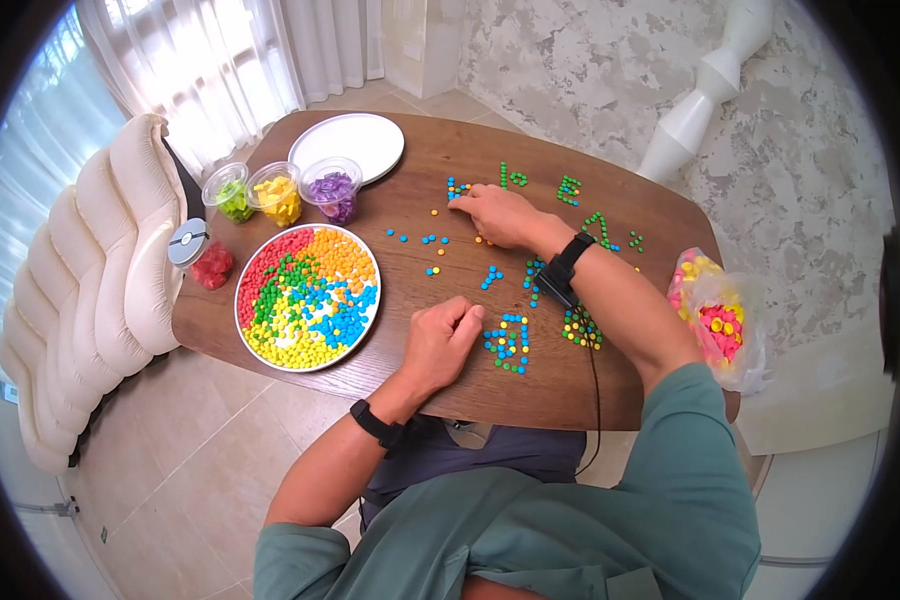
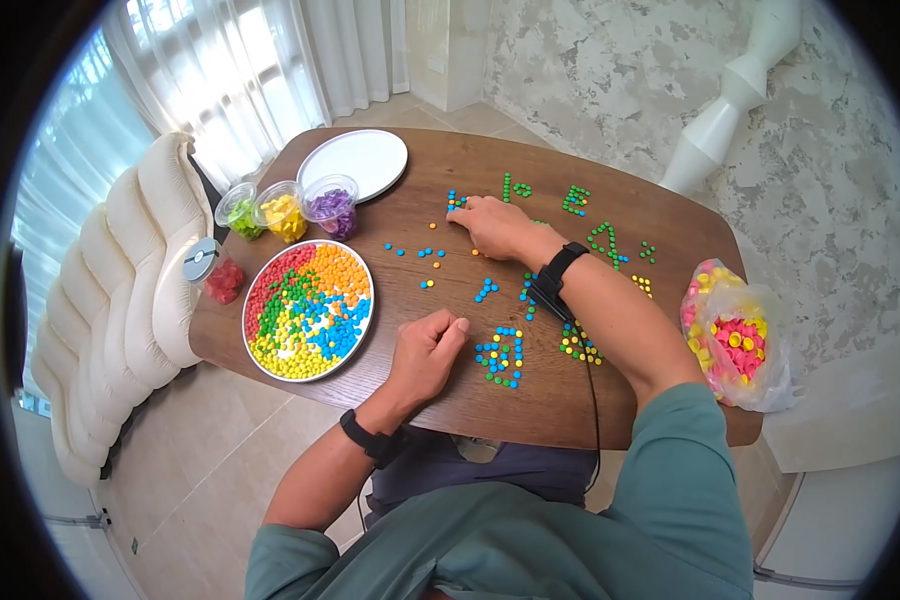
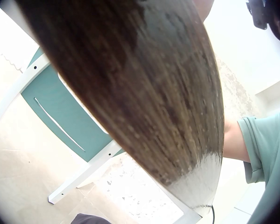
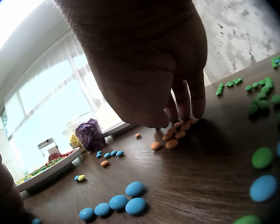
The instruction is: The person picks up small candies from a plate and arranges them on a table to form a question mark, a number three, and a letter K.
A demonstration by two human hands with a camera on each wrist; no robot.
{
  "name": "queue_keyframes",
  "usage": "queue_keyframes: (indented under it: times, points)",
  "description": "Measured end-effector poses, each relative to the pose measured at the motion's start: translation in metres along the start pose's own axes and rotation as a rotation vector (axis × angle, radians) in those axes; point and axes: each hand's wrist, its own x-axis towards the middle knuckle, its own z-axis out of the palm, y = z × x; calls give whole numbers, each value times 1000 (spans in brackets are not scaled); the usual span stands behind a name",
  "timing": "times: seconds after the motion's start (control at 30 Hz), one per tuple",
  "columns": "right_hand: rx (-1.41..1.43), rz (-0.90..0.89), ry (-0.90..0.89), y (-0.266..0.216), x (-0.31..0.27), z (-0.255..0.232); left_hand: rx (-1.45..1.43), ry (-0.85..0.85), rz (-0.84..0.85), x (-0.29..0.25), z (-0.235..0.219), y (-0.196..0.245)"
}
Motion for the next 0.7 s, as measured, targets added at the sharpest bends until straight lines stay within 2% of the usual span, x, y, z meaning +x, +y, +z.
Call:
queue_keyframes:
  times: [0.23, 0.7]
  points:
    - [95, 52, 25, 3, 4, 0, -10, 0, 1, 0, -1, 1]
    - [29, 27, 10, 5, 4, 3, -1, -3, -3, 0, 0, -1]
